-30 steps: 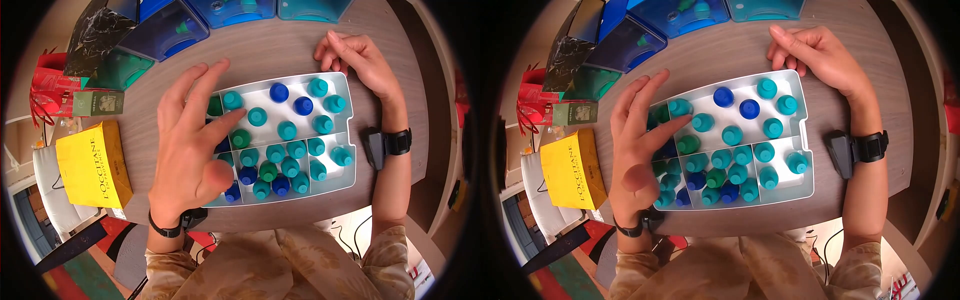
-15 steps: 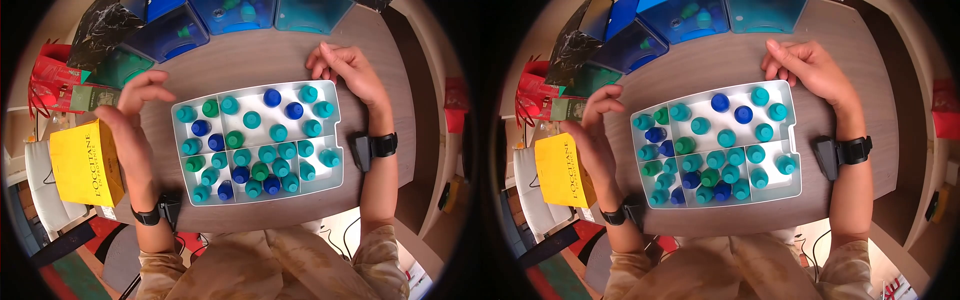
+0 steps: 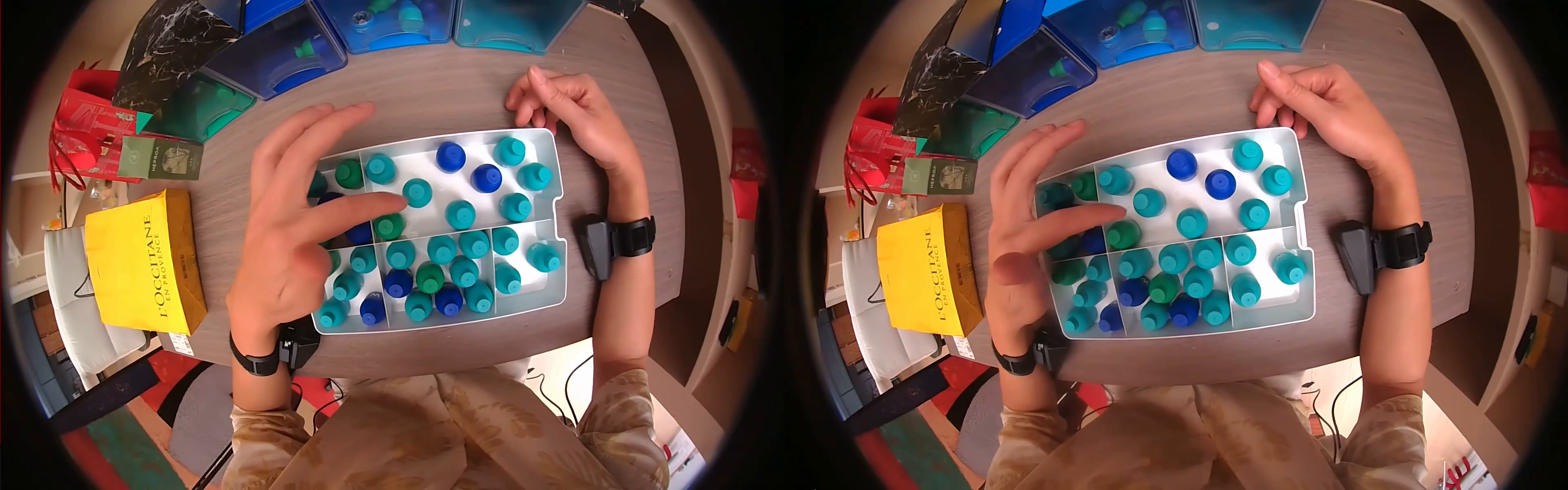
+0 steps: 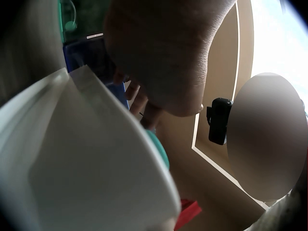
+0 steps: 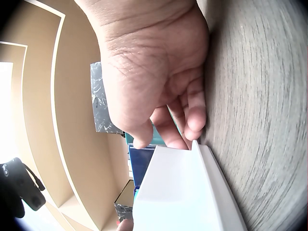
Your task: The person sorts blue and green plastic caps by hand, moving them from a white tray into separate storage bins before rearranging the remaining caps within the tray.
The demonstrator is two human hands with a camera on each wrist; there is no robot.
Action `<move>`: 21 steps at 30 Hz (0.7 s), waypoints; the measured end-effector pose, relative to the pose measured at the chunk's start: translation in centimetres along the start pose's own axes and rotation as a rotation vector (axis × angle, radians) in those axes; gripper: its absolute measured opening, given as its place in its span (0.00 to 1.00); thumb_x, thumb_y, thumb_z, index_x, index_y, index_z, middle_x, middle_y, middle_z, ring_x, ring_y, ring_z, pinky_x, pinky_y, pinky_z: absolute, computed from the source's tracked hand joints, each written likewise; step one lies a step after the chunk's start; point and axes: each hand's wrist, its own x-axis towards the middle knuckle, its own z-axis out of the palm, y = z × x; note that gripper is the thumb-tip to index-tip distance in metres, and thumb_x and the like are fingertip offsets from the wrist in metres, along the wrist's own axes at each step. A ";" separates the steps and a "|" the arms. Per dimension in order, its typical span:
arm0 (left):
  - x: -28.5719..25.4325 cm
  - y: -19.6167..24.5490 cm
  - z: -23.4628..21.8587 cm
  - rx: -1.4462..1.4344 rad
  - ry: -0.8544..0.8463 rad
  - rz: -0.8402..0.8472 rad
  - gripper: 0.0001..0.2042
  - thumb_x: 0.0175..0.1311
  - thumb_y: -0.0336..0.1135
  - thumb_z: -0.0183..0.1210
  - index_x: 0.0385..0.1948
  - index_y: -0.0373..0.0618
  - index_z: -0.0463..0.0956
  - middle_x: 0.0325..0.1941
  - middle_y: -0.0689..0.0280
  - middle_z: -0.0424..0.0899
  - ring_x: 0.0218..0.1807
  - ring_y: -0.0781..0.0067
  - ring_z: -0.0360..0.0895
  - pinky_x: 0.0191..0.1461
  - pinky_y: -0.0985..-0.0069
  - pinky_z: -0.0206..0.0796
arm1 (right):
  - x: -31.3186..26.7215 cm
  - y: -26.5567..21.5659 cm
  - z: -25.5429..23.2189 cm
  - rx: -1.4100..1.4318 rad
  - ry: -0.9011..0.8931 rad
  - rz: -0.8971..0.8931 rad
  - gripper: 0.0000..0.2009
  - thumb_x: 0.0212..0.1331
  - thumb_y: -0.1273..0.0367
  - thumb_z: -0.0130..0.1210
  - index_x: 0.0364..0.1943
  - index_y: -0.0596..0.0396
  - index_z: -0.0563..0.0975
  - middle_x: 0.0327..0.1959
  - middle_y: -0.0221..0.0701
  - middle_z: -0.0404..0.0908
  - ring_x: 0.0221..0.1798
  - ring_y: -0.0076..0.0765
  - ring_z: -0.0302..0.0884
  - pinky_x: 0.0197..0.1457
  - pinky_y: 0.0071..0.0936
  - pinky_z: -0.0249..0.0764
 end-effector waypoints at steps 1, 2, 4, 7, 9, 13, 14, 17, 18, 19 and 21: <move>-0.1 -0.1 -0.2 -0.021 0.000 0.005 0.47 0.80 0.71 0.21 0.41 0.48 0.92 0.74 0.50 0.75 0.75 0.40 0.65 0.80 0.51 0.51 | 0.0 0.0 0.0 0.001 0.000 -0.002 0.31 0.79 0.47 0.53 0.26 0.58 0.87 0.34 0.24 0.86 0.31 0.18 0.72 0.35 0.18 0.70; -0.2 -0.2 -0.3 -0.020 -0.001 0.011 0.46 0.80 0.71 0.22 0.41 0.47 0.92 0.74 0.50 0.75 0.75 0.40 0.65 0.80 0.51 0.51 | 0.0 0.0 0.1 0.001 0.001 -0.005 0.30 0.79 0.47 0.53 0.26 0.58 0.87 0.34 0.24 0.86 0.31 0.18 0.72 0.35 0.18 0.70; -0.3 -0.6 -0.2 -0.020 0.000 0.025 0.45 0.80 0.71 0.25 0.41 0.46 0.91 0.75 0.50 0.75 0.76 0.40 0.64 0.80 0.51 0.52 | 0.0 0.0 0.1 0.001 0.003 -0.007 0.30 0.79 0.47 0.53 0.26 0.58 0.87 0.34 0.24 0.86 0.31 0.17 0.72 0.35 0.18 0.70; -0.3 -0.7 0.2 -0.013 -0.015 -0.013 0.43 0.79 0.71 0.30 0.40 0.43 0.91 0.75 0.51 0.74 0.77 0.40 0.63 0.80 0.51 0.52 | 0.0 0.0 0.0 0.000 0.004 -0.005 0.30 0.79 0.48 0.53 0.26 0.58 0.87 0.34 0.24 0.86 0.31 0.17 0.72 0.35 0.18 0.70; -0.3 -0.6 0.4 -0.006 -0.047 -0.020 0.42 0.79 0.70 0.31 0.39 0.42 0.90 0.76 0.51 0.73 0.77 0.40 0.62 0.80 0.51 0.52 | 0.0 0.0 0.0 0.000 -0.001 -0.005 0.30 0.79 0.47 0.53 0.26 0.58 0.88 0.34 0.24 0.86 0.31 0.17 0.72 0.35 0.18 0.70; -0.3 -0.7 0.6 -0.010 -0.078 -0.012 0.41 0.80 0.68 0.34 0.38 0.40 0.90 0.77 0.51 0.72 0.78 0.40 0.61 0.80 0.51 0.51 | 0.0 0.1 -0.1 -0.002 0.001 -0.002 0.30 0.78 0.47 0.54 0.27 0.58 0.87 0.34 0.24 0.86 0.31 0.18 0.72 0.35 0.18 0.70; -0.3 -0.6 0.7 -0.007 -0.082 -0.016 0.41 0.80 0.69 0.33 0.38 0.40 0.90 0.77 0.51 0.72 0.78 0.40 0.61 0.80 0.51 0.51 | 0.0 0.1 -0.1 0.000 0.003 -0.001 0.30 0.78 0.47 0.54 0.27 0.58 0.87 0.34 0.24 0.86 0.31 0.18 0.72 0.35 0.18 0.70; -0.2 -0.4 0.8 0.009 -0.085 -0.032 0.43 0.79 0.70 0.31 0.38 0.40 0.90 0.76 0.51 0.73 0.78 0.40 0.62 0.81 0.51 0.50 | -0.1 0.0 -0.1 0.006 0.002 0.007 0.30 0.78 0.46 0.54 0.27 0.58 0.87 0.34 0.24 0.86 0.31 0.18 0.72 0.36 0.18 0.70; -0.2 -0.4 0.8 0.019 -0.081 -0.041 0.44 0.79 0.71 0.30 0.38 0.40 0.90 0.76 0.51 0.73 0.78 0.41 0.62 0.81 0.51 0.50 | -0.1 0.0 -0.1 0.008 0.000 0.011 0.30 0.78 0.46 0.54 0.27 0.58 0.87 0.34 0.23 0.86 0.31 0.18 0.72 0.36 0.18 0.70; -0.2 -0.3 0.8 0.028 -0.079 -0.050 0.45 0.78 0.72 0.28 0.38 0.41 0.90 0.76 0.50 0.73 0.78 0.41 0.63 0.81 0.51 0.49 | -0.1 0.0 -0.1 0.006 -0.002 0.017 0.30 0.77 0.45 0.54 0.28 0.58 0.87 0.33 0.23 0.86 0.31 0.18 0.72 0.36 0.18 0.70; -0.2 0.0 0.7 0.055 -0.044 -0.072 0.49 0.77 0.74 0.22 0.38 0.41 0.90 0.75 0.51 0.75 0.77 0.43 0.65 0.81 0.51 0.49 | -0.1 -0.1 -0.1 0.001 -0.003 0.037 0.30 0.76 0.44 0.55 0.28 0.57 0.88 0.31 0.22 0.86 0.31 0.18 0.71 0.37 0.18 0.70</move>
